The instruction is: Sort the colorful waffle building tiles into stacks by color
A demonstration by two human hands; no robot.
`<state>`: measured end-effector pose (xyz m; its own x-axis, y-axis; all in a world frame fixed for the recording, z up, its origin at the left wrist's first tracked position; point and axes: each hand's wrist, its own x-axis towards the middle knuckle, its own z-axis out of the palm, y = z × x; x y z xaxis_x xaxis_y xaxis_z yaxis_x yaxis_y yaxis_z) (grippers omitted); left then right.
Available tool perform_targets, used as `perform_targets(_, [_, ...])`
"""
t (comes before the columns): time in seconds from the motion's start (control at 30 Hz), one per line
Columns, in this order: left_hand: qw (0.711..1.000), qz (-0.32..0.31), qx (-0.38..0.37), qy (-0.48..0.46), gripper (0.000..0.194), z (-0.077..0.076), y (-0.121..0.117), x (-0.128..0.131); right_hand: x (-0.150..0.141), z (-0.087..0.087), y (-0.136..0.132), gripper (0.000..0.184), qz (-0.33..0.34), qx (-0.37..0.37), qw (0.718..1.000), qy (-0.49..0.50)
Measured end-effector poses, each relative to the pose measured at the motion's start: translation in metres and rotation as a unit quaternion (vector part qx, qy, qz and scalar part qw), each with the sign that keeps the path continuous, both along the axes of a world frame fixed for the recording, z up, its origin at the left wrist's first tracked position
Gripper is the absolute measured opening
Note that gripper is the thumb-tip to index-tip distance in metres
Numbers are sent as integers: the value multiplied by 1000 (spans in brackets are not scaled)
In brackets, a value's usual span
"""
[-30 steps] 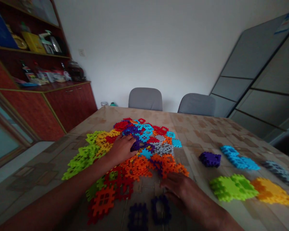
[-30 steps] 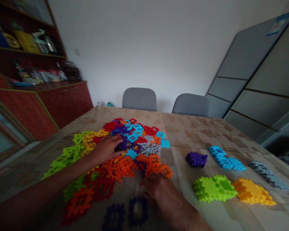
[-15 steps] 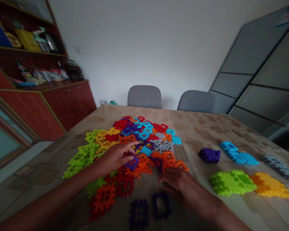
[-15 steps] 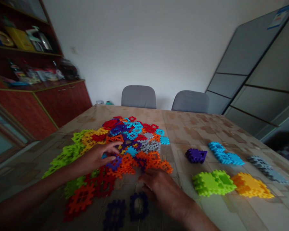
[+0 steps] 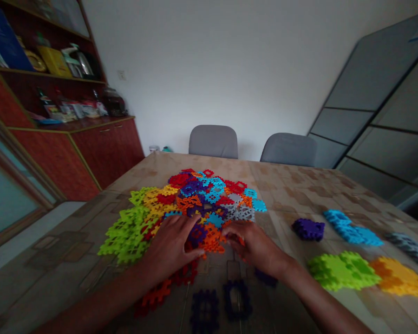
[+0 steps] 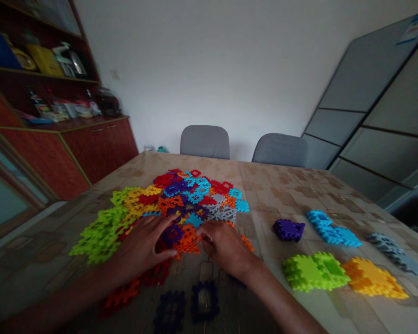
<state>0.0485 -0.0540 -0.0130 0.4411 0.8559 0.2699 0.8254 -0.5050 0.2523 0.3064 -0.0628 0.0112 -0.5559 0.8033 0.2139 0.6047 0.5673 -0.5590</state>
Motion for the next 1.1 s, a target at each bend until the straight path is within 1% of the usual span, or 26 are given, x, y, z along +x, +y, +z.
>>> perform_targets(0.07, [1000, -2, -2, 5, 75, -4, 0, 4, -2, -1, 6, 20, -2, 2, 1000, 1])
perform_targets(0.17, [1000, -17, -11, -1, 72, -5, 0, 4, -2, -3, 9, 20, -2, -1, 1000, 2])
perform_targets(0.3, [998, -54, -38, -23, 76, 3, -6, -5, 1, -4, 13, 19, 1, -11, 1000, 1])
perform_targets(0.37, [993, -93, -64, -42, 79, 10, -10, -12, 1, -4, 14, 18, 0, -13, 1000, 1])
perform_targets(0.43, [983, -150, -92, -50, 84, 14, -15, -21, 2, -4, 13, 17, 1, -14, 1000, 1])
perform_targets(0.5, [974, -199, -100, -43, 90, 13, -19, -30, 3, -4, 12, 17, 6, -16, 1000, 1])
perform_targets(0.53, [972, -211, -97, -38, 92, 11, -21, -34, 3, -4, 11, 18, 7, -17, 1000, 1])
perform_targets(0.6, [976, -200, -78, -33, 87, 4, -24, -40, 5, -5, 9, 18, 9, -19, 1000, 2])
perform_targets(0.7, [992, -119, -35, -26, 66, -9, -31, -39, 4, -5, 11, 17, 6, -16, 1000, 1])
perform_targets(0.73, [995, -91, -21, -17, 64, -13, -34, -36, 3, -5, 11, 17, 5, -14, 1000, -1])
perform_targets(0.8, [998, -59, 2, 7, 73, -18, -41, -29, -1, -4, 14, 17, 1, -8, 1000, -5])
perform_targets(0.87, [998, -56, 7, 30, 82, -21, -47, -21, -7, -3, 16, 18, -1, 0, 1000, -10])
perform_targets(1.0, [998, -52, -13, 39, 77, -24, -50, -11, -19, -3, 27, 22, -10, 18, 1000, -21])
perform_targets(1.1, [998, -55, 0, 22, 78, -28, -50, -12, -29, -4, 40, 22, -33, 29, 998, -35])
